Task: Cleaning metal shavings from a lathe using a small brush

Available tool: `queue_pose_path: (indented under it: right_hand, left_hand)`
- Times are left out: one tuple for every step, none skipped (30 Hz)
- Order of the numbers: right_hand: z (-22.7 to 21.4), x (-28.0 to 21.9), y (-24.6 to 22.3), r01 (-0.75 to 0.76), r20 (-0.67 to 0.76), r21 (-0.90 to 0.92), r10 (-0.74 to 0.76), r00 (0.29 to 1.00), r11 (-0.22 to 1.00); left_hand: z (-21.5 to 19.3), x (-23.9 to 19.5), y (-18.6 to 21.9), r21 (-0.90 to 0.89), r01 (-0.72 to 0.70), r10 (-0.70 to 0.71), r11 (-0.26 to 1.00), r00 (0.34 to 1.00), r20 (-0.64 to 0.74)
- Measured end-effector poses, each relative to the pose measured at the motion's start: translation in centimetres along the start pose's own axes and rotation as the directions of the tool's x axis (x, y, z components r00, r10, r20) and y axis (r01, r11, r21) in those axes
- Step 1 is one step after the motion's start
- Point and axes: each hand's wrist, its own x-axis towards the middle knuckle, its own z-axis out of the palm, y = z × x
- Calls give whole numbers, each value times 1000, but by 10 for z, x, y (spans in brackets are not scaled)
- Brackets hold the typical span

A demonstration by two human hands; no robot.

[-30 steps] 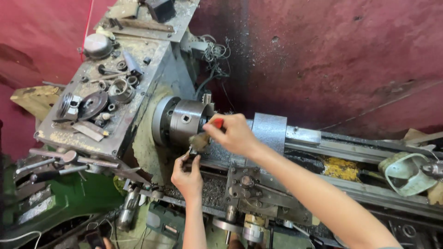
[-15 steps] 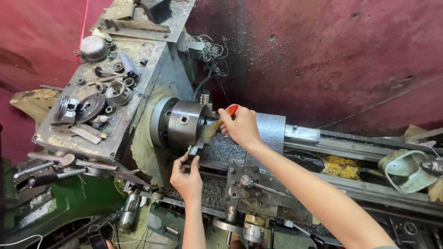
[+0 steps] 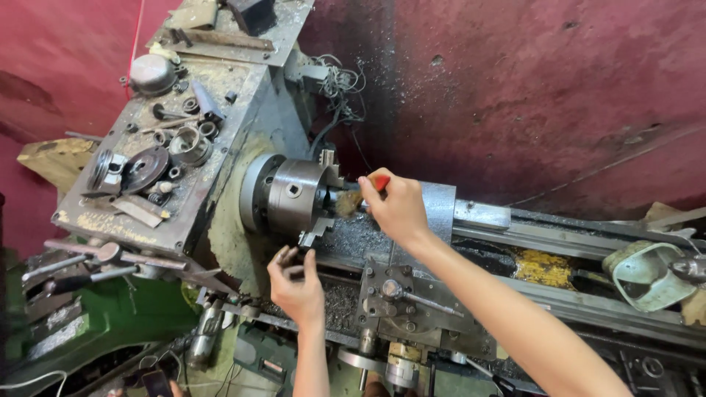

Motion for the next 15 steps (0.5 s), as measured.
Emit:
queue_pose_path:
  right_hand:
    - [-3,2,-4,2,-6,-4,-2,1000,1000]
    - [-4,-1,-9,-26,45,83,23,999,996]
    - [-5,-4,-13,-59,98,169,43,994,984]
    - [-1,-6,-7,-64,101,171,47,994,983]
    - [4,-8,-1,39,78,113,-48,996,993]
    - [7,-4,5,149,55,50,-152,987,988]
    - [8,-3,9,154,48,49,-156,986,987]
    - [9,-3,12,134,55,64,-137,989,989]
    - [11,-4,15,113,61,78,-118,991,991]
    - [9,-3,13,117,68,82,-123,990,990]
    - [9,-3,11,109,61,111,-117,991,988]
    - [6,-5,11,94,52,137,-102,993,986]
    - [7,-6,11,90,56,137,-99,994,986]
    - [8,-7,11,84,54,157,-93,994,984]
    - [8,-8,11,77,52,176,-87,995,981]
  left_hand:
    - [6,2,-9,-7,-2,2,1000,1000,2]
    - [6,0,-18,68,41,-47,997,995,92]
    - [6,-1,-28,146,77,-103,986,979,177]
    - [8,-1,-25,150,78,-105,986,978,180]
    - [9,-1,-21,3,270,-262,963,931,253]
    - [16,3,-17,-138,451,-385,882,856,344]
    - [20,5,-22,-143,447,-378,883,859,345]
    - [22,4,-28,-219,523,-426,823,825,371]
    - [24,4,-34,-290,593,-468,751,788,401]
    - [25,5,-33,-292,593,-471,751,790,393]
    - [25,5,-33,-295,591,-478,751,794,375]
    - [26,4,-32,-294,593,-486,750,795,364]
    - [25,2,-35,-290,596,-489,749,793,364]
    - [24,-1,-38,-299,587,-488,752,802,345]
    - [23,-4,-41,-308,578,-487,756,810,326]
